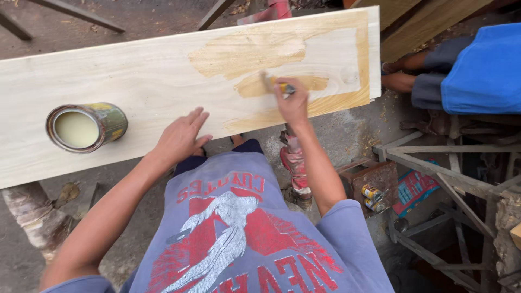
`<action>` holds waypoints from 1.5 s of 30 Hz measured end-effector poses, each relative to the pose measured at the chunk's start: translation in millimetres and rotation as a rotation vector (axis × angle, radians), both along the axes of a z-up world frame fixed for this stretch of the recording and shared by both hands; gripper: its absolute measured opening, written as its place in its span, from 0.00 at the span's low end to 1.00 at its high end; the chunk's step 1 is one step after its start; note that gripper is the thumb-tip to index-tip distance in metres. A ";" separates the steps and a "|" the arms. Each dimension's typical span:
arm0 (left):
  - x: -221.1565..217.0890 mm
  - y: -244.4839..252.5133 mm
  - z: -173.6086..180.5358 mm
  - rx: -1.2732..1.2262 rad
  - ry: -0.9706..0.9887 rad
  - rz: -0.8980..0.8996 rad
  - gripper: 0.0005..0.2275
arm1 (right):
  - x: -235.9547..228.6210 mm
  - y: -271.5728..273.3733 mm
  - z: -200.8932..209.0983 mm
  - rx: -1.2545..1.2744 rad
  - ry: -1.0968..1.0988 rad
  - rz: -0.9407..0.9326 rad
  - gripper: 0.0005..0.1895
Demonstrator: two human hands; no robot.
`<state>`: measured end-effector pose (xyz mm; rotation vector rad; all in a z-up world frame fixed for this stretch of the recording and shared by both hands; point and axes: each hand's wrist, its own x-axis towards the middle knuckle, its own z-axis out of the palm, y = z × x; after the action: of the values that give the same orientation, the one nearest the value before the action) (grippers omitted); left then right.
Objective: The person prepares a wood finish by mixing liquids from several containers into a small can, then uses a brush to apply the finish to a long wooden plank resting on sawhorses. The person covers a section of the plank with the finish.
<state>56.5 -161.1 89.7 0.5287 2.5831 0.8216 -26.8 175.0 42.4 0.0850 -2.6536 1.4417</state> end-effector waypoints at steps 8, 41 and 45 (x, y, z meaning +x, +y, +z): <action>0.3 -14.6 -55.8 -0.036 -0.076 0.386 0.38 | -7.5 20.5 -9.0 0.155 0.104 -0.258 0.09; -75.9 121.1 -73.6 -0.427 -0.131 0.247 0.37 | -107.2 129.8 -28.0 0.085 -0.026 0.000 0.08; -60.5 101.5 -63.6 -0.268 0.009 0.278 0.34 | -124.0 195.3 -18.0 0.175 -0.071 -0.389 0.09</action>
<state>-4.0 -59.6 26.1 0.0968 2.7545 0.5405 -150.8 370.3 24.4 -0.4483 -2.6499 1.1074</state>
